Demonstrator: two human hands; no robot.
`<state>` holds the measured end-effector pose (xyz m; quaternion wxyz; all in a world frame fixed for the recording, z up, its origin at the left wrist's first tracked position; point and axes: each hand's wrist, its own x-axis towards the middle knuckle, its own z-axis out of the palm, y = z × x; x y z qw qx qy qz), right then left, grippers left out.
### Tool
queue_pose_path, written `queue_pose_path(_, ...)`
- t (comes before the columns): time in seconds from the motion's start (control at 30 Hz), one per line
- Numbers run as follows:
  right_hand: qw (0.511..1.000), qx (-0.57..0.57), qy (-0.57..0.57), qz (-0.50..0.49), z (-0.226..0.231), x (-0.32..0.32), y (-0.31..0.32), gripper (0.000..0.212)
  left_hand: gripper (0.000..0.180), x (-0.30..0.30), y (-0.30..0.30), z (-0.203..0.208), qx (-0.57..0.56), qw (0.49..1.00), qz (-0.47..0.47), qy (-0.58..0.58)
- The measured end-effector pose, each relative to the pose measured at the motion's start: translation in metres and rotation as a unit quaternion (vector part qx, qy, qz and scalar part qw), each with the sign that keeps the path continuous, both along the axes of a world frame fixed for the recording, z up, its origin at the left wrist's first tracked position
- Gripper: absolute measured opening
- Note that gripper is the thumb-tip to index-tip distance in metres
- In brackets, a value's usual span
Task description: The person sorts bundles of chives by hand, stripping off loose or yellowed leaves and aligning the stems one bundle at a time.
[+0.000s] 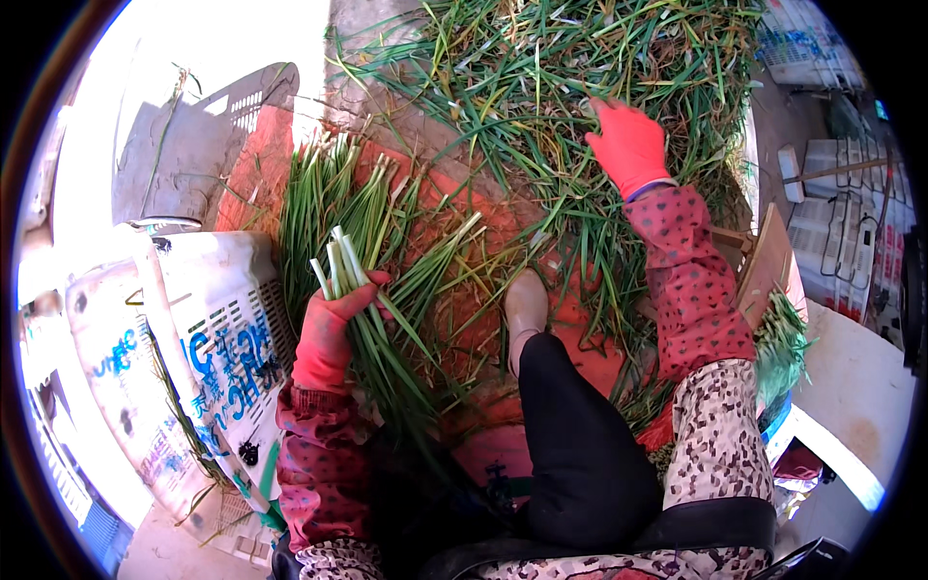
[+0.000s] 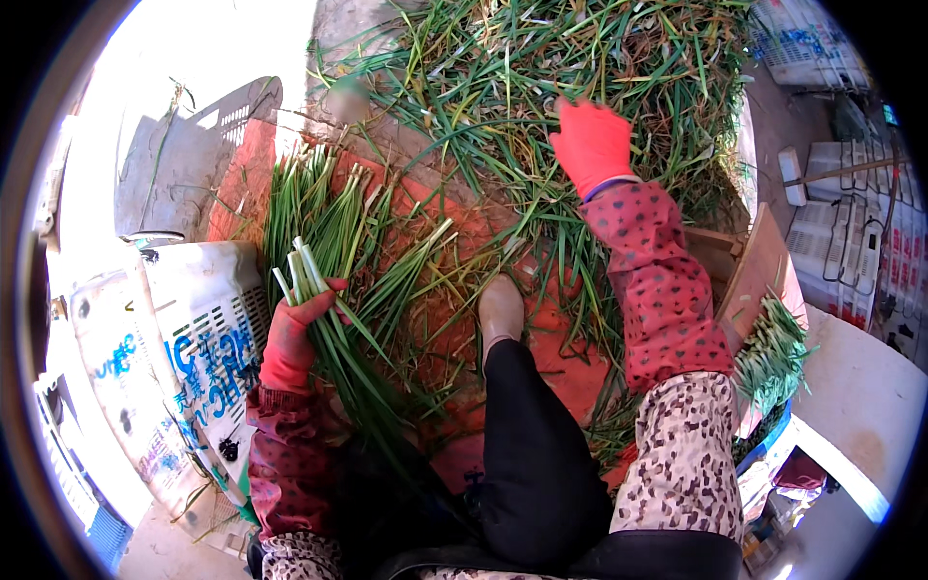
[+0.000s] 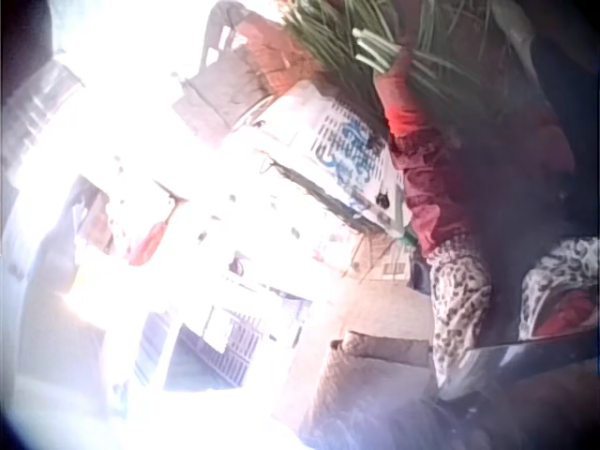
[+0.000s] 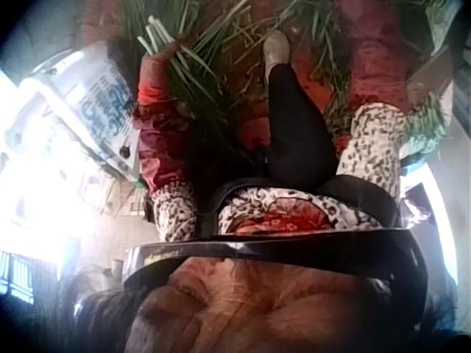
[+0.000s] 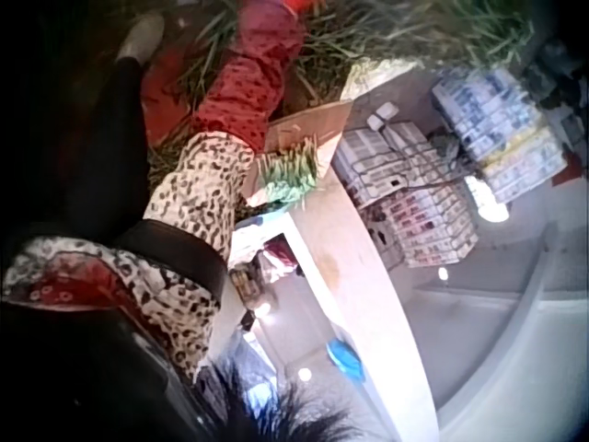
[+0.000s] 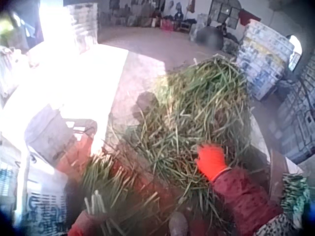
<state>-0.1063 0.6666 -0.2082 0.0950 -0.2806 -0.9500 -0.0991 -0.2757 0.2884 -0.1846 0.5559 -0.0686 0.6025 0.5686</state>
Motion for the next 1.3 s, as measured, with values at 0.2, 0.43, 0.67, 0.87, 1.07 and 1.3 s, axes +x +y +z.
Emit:
queue_pose_path(0.2,0.965,-0.148,-0.006,0.216,-0.122,-0.02,-0.124,0.02,0.014,0.015,0.007,-0.023,-0.118,0.988,-0.058,0.076)
queue_pose_path(0.43,0.876,-0.429,0.059,0.212,-0.07,-0.039,-0.143,0.01,0.025,0.011,0.004,-0.054,-0.13,0.922,-0.118,0.345)
queue_pose_path(0.67,0.495,-0.838,0.226,0.021,-0.009,-0.051,-0.126,0.033,0.018,0.019,0.05,-0.031,-0.081,0.96,-0.113,0.242)
queue_pose_path(0.87,0.686,-0.718,0.122,-0.003,-0.038,-0.031,-0.167,0.029,0.024,0.031,0.053,-0.02,-0.105,0.941,-0.1,0.305)
queue_pose_path(1.07,0.916,-0.334,0.093,0.201,-0.033,-0.015,-0.146,0.01,0.021,0.019,0.039,-0.019,-0.104,0.948,-0.163,0.251)
queue_pose_path(1.3,0.964,-0.173,-0.093,-0.18,-0.05,0.028,-0.034,0.018,0.014,-0.002,0.026,0.008,-0.025,0.992,-0.122,-0.013)
